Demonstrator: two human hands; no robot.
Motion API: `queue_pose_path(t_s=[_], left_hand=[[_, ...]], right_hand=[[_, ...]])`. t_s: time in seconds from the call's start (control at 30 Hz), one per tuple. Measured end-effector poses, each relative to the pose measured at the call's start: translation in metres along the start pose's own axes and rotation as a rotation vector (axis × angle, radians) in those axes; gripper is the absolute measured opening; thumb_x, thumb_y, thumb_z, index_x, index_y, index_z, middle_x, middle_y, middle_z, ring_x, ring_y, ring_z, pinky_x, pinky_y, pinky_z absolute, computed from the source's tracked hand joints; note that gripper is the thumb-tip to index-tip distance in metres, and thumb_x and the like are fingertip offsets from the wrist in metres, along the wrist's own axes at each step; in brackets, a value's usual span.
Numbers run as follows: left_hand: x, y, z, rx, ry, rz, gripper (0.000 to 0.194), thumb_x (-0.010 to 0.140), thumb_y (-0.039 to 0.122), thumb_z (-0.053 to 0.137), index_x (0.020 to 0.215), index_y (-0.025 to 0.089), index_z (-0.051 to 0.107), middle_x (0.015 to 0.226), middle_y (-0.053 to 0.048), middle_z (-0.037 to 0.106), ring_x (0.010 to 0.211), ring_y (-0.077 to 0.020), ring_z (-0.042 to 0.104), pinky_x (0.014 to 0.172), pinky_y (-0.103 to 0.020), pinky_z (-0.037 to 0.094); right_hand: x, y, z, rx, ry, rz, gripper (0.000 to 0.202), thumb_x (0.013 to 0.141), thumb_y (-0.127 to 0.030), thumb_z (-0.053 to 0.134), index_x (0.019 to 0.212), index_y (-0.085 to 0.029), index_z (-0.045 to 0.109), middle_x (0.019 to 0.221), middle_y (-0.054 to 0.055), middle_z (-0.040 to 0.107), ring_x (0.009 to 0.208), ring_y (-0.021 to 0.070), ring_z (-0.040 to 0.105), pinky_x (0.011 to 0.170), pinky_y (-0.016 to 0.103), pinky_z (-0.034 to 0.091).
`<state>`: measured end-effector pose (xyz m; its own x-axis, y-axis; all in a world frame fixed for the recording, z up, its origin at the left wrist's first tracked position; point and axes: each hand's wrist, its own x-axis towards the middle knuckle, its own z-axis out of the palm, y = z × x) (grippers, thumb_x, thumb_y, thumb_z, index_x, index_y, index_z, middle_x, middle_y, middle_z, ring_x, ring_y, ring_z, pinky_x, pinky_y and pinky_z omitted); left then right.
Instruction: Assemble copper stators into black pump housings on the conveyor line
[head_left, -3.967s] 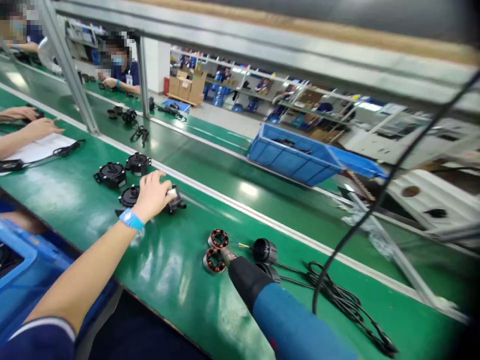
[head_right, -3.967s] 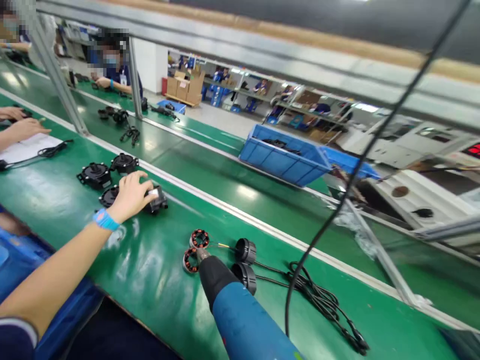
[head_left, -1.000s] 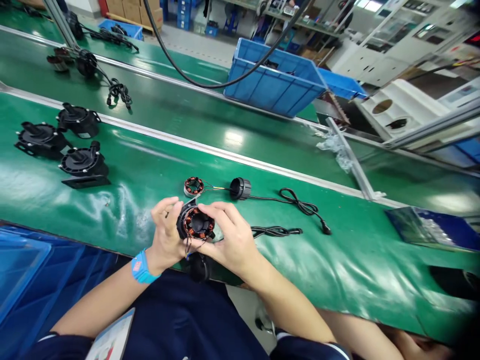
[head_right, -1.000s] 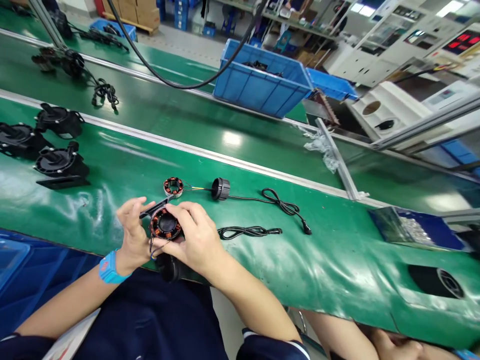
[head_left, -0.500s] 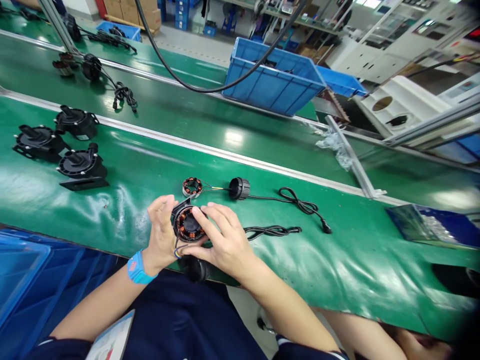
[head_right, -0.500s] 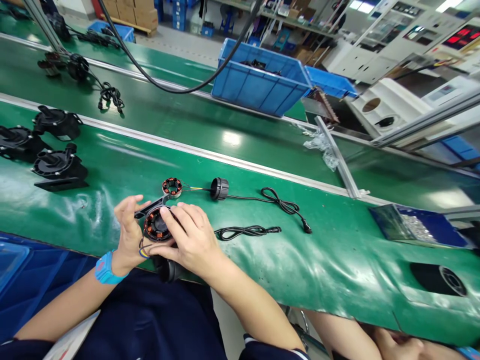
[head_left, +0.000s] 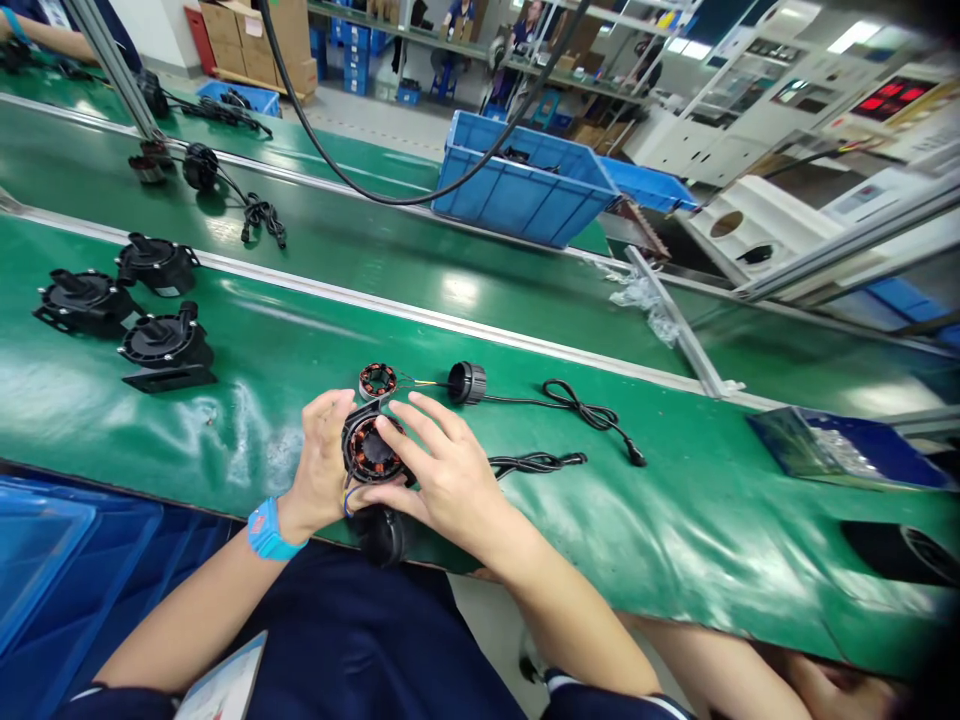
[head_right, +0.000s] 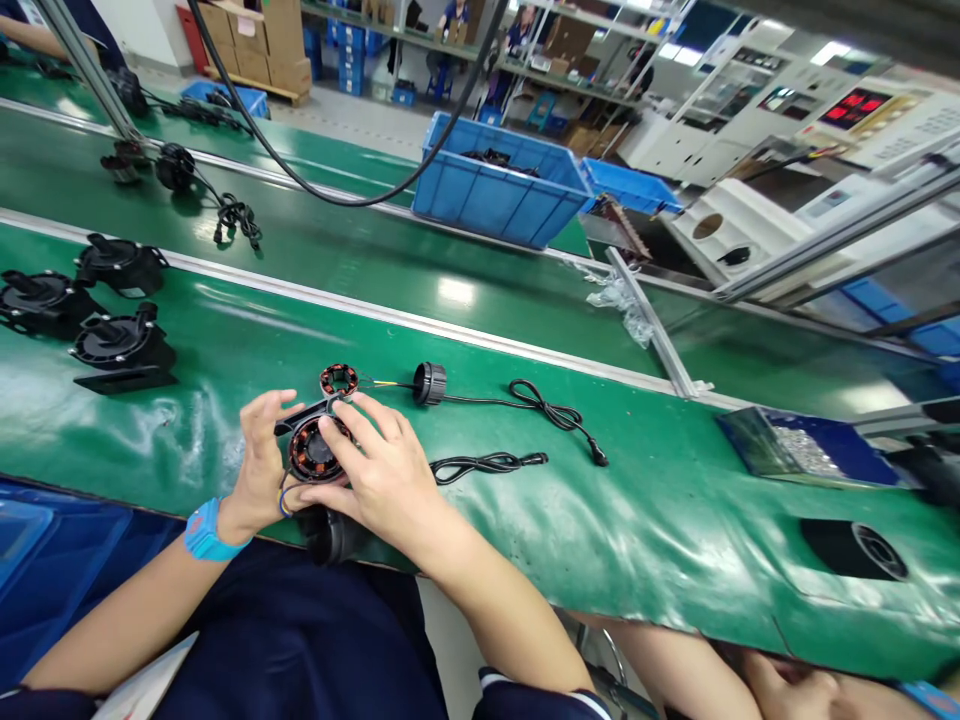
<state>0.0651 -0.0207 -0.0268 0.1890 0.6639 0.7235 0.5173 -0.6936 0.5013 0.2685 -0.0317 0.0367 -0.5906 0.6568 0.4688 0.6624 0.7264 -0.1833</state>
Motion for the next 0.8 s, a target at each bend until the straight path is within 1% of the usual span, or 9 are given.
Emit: queue_pose_path(t_s=[0.13, 0.33, 0.4, 0.5, 0.57, 0.67, 0.7, 0.73, 0.8], left_hand=[[0.005, 0.003, 0.002, 0.001, 0.050, 0.000, 0.110, 0.082, 0.071, 0.070, 0.164, 0.026, 0.012, 0.139, -0.019, 0.038, 0.125, -0.0283, 0.052, 0.094, -0.045, 0.062], [0.008, 0.005, -0.003, 0.059, 0.163, 0.141, 0.086, 0.092, 0.070, 0.055, 0.162, 0.035, 0.021, 0.135, -0.015, 0.044, 0.123, -0.0282, 0.055, 0.097, -0.048, 0.059], [0.006, 0.000, -0.002, 0.069, 0.130, 0.090, 0.093, 0.088, 0.073, 0.059, 0.162, 0.032, 0.021, 0.133, -0.015, 0.045, 0.122, -0.0301, 0.055, 0.094, -0.048, 0.060], [0.000, -0.008, 0.001, 0.080, 0.070, -0.045, 0.106, 0.081, 0.071, 0.070, 0.162, 0.025, 0.018, 0.133, -0.018, 0.043, 0.119, -0.0309, 0.054, 0.088, -0.047, 0.062], [-0.001, -0.009, 0.002, 0.086, 0.090, -0.053, 0.108, 0.079, 0.066, 0.075, 0.162, 0.026, 0.017, 0.134, -0.017, 0.041, 0.119, -0.0303, 0.053, 0.089, -0.046, 0.062], [0.006, -0.003, -0.005, 0.177, 0.175, 0.056, 0.104, 0.077, 0.056, 0.082, 0.158, 0.031, 0.023, 0.133, -0.014, 0.041, 0.119, -0.0288, 0.054, 0.090, -0.044, 0.063], [0.011, 0.001, -0.010, 0.236, 0.215, 0.094, 0.105, 0.074, 0.053, 0.086, 0.157, 0.032, 0.024, 0.132, -0.014, 0.041, 0.118, -0.0285, 0.054, 0.089, -0.044, 0.063], [0.017, 0.005, -0.014, 0.297, 0.262, 0.128, 0.108, 0.071, 0.050, 0.089, 0.156, 0.033, 0.024, 0.131, -0.013, 0.041, 0.116, -0.0281, 0.055, 0.088, -0.043, 0.063], [0.031, 0.014, -0.025, 0.389, 0.360, 0.183, 0.117, 0.064, 0.047, 0.093, 0.156, 0.035, 0.022, 0.131, -0.012, 0.040, 0.112, -0.0273, 0.055, 0.082, -0.042, 0.063]], right_hand=[[-0.002, -0.003, 0.003, -0.076, -0.012, 0.016, 0.076, 0.092, -0.071, 0.060, 0.134, -0.007, 0.065, 0.138, 0.023, 0.063, 0.132, 0.0404, 0.055, 0.100, 0.058, 0.054], [0.000, -0.005, 0.008, 0.047, 0.220, -0.055, 0.060, 0.093, -0.057, 0.070, 0.131, -0.011, 0.067, 0.133, 0.018, 0.067, 0.126, 0.0311, 0.060, 0.106, 0.047, 0.053], [0.006, -0.002, 0.015, 0.097, 0.187, 0.007, 0.060, 0.089, -0.060, 0.073, 0.128, -0.014, 0.069, 0.136, 0.018, 0.065, 0.135, 0.0339, 0.054, 0.109, 0.049, 0.050], [0.012, 0.004, 0.021, 0.191, 0.022, 0.106, 0.062, 0.086, -0.062, 0.076, 0.128, -0.018, 0.070, 0.143, 0.016, 0.060, 0.144, 0.0379, 0.044, 0.110, 0.056, 0.047], [0.011, 0.002, 0.015, 0.242, 0.041, 0.117, 0.061, 0.086, -0.061, 0.075, 0.129, -0.018, 0.070, 0.148, 0.018, 0.056, 0.145, 0.0394, 0.042, 0.112, 0.059, 0.043], [-0.003, -0.016, -0.001, 0.489, 0.224, 0.118, 0.040, 0.092, -0.053, 0.070, 0.108, -0.018, 0.078, 0.120, 0.016, 0.070, 0.117, 0.0298, 0.063, 0.101, 0.048, 0.050], [-0.010, -0.026, -0.003, 0.674, 0.182, 0.118, 0.034, 0.094, -0.051, 0.068, 0.095, -0.018, 0.079, 0.101, 0.012, 0.072, 0.097, 0.0230, 0.067, 0.088, 0.039, 0.054], [-0.018, -0.036, -0.001, 0.888, 0.061, 0.127, 0.035, 0.094, -0.050, 0.067, 0.083, -0.019, 0.078, 0.083, 0.007, 0.070, 0.078, 0.0171, 0.064, 0.075, 0.031, 0.053], [-0.033, -0.056, 0.015, 1.303, -0.280, 0.217, 0.043, 0.092, -0.056, 0.068, 0.073, -0.018, 0.074, 0.062, 0.001, 0.058, 0.055, 0.0101, 0.051, 0.054, 0.023, 0.042]])
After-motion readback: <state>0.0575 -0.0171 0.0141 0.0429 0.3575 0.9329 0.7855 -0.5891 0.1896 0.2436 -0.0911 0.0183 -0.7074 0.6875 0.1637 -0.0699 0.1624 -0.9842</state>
